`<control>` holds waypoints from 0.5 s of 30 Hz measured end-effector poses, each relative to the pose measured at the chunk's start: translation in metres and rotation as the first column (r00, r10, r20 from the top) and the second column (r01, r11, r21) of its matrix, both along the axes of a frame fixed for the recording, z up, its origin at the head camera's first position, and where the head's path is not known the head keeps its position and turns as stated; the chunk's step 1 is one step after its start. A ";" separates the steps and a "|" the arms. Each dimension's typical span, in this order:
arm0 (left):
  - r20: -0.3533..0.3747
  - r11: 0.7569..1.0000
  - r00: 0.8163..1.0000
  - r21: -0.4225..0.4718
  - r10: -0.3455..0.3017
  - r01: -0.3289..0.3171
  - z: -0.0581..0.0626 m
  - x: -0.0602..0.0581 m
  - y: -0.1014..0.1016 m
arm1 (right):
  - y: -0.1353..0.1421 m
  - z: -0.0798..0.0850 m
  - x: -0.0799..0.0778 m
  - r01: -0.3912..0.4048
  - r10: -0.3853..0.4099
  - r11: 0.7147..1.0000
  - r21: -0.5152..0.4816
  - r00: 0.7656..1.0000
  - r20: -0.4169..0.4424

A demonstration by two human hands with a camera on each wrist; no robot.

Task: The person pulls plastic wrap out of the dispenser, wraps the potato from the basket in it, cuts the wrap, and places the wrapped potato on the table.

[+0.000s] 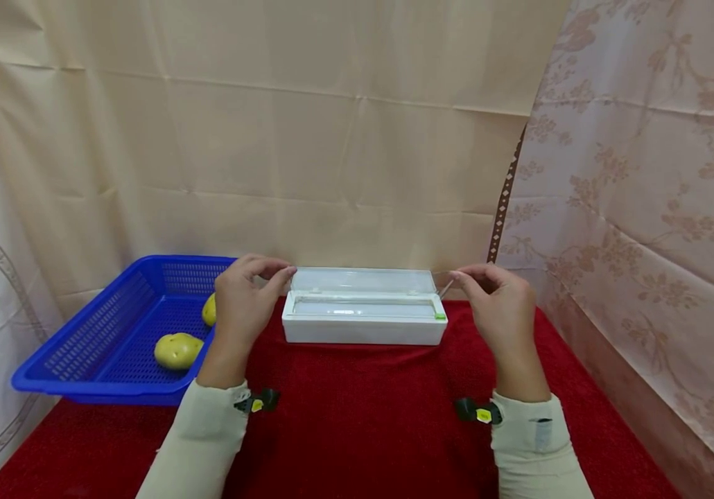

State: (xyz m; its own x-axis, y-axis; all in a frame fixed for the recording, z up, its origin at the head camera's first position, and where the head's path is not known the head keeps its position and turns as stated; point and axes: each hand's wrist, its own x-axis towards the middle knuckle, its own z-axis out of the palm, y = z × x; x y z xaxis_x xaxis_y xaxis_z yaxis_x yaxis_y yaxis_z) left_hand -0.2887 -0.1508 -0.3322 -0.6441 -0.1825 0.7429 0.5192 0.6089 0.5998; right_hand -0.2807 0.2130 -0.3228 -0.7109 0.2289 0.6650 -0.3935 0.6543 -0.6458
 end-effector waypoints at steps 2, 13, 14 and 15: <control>-0.016 1.000 1.000 0.000 -0.003 0.003 0.002 0.001 0.000 | 0.000 0.002 0.002 0.000 0.000 1.000 0.003 1.000 -0.004; -0.043 1.000 0.999 0.019 -0.005 0.005 0.011 0.012 0.000 | 0.000 0.011 0.015 0.015 -0.015 1.000 -0.003 1.000 -0.027; -0.046 1.000 0.999 0.020 -0.009 0.009 0.012 0.013 0.001 | 0.000 0.012 0.016 0.016 -0.016 1.000 -0.005 0.999 -0.031; -0.049 1.000 0.999 0.021 -0.012 0.013 0.012 0.014 0.001 | 0.000 0.013 0.017 0.016 -0.016 1.000 -0.005 0.999 -0.039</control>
State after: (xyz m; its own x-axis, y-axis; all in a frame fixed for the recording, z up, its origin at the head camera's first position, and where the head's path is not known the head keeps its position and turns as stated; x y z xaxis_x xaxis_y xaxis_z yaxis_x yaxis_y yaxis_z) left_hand -0.2750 -0.1502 -0.3198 -0.6095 -0.1909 0.7695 0.5557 0.5895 0.5863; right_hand -0.2633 0.2131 -0.3102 -0.6806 0.2435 0.6910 -0.4079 0.6576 -0.6334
